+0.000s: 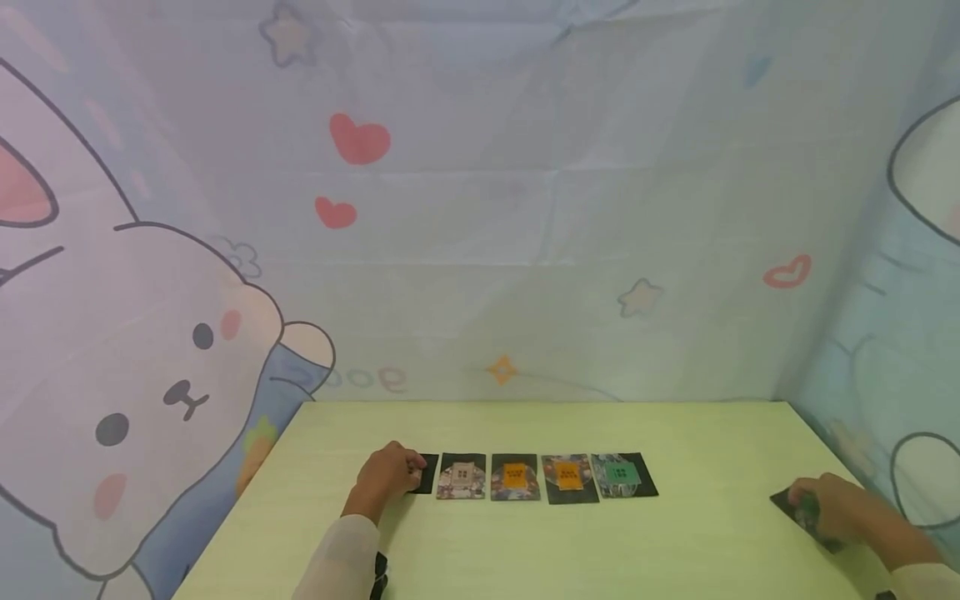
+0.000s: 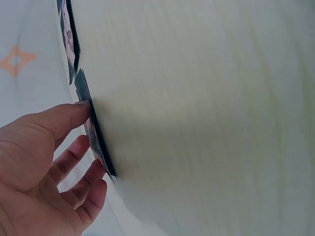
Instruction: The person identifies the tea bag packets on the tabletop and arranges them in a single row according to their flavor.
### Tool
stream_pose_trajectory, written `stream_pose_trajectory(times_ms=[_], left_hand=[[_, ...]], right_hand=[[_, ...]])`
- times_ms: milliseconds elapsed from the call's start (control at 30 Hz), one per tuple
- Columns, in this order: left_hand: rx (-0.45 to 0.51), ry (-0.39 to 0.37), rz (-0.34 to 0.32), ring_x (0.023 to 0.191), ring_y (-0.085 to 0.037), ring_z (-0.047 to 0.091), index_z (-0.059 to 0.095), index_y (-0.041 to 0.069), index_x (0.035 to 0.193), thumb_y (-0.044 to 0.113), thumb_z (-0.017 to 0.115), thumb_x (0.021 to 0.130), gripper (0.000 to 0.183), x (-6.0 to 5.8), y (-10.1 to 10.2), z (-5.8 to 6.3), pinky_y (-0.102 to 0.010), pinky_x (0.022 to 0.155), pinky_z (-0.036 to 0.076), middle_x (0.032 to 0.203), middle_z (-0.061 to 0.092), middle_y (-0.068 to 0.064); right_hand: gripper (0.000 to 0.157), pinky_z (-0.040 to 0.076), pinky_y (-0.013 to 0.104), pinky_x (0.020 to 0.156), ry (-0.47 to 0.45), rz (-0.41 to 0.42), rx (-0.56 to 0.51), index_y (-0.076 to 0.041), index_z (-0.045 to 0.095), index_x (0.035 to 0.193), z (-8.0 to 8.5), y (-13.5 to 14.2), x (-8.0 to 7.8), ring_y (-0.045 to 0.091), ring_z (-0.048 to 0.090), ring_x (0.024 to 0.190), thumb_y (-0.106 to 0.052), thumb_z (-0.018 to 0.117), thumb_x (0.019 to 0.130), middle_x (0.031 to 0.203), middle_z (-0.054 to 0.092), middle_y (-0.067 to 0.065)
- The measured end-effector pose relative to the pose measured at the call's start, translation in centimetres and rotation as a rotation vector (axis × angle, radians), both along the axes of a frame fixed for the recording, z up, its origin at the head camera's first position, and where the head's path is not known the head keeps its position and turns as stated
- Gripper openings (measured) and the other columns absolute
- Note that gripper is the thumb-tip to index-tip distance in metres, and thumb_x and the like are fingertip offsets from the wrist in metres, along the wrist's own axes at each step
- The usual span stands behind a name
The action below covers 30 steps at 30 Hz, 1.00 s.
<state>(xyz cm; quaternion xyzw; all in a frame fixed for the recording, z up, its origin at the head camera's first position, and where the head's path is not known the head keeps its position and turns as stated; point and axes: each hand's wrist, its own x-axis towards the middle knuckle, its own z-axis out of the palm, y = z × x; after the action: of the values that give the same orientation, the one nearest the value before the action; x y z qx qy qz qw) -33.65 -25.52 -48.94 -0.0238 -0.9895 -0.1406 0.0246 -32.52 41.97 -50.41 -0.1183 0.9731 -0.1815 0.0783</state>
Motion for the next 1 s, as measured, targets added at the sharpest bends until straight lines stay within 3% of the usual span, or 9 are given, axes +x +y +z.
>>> stream_pose_trajectory(times_ms=[267, 600, 1000], left_hand=[[-0.005, -0.007, 0.009, 0.087, -0.025, 0.062, 0.078, 0.021, 0.107, 0.016, 0.075, 0.091, 0.016, 0.0, 0.0, 0.1, -0.045, 0.082, 0.055, 0.11, 0.063, -0.008], [-0.003, -0.011, -0.002, 0.086, -0.026, 0.061, 0.078, 0.02, 0.108, 0.016, 0.074, 0.092, 0.017, 0.3, 0.3, 0.2, -0.044, 0.08, 0.054, 0.111, 0.063, -0.009], [-0.01, 0.003, 0.004, 0.084, -0.025, 0.06, 0.078, 0.02, 0.107, 0.015, 0.073, 0.092, 0.016, 0.4, 0.5, 0.4, -0.043, 0.078, 0.054, 0.11, 0.063, -0.009]], right_hand=[[0.034, 0.043, 0.032, 0.063, 0.037, 0.026, 0.026, -0.006, 0.065, 0.114, 0.2, -0.6, 0.0, 0.021, 0.049, 0.08, -0.005, 0.075, 0.081, 0.098, 0.058, 0.015], [0.042, 0.053, 0.05, 0.075, 0.043, 0.014, 0.054, -0.004, 0.067, 0.115, 0.2, -2.0, -0.3, 0.029, 0.06, 0.092, -0.011, 0.079, 0.075, 0.105, 0.064, 0.022], [0.043, 0.046, 0.035, 0.066, 0.039, 0.018, -0.003, -0.003, 0.066, 0.119, 0.4, -5.1, -0.6, 0.021, 0.052, 0.083, -0.012, 0.077, 0.079, 0.1, 0.06, 0.014]])
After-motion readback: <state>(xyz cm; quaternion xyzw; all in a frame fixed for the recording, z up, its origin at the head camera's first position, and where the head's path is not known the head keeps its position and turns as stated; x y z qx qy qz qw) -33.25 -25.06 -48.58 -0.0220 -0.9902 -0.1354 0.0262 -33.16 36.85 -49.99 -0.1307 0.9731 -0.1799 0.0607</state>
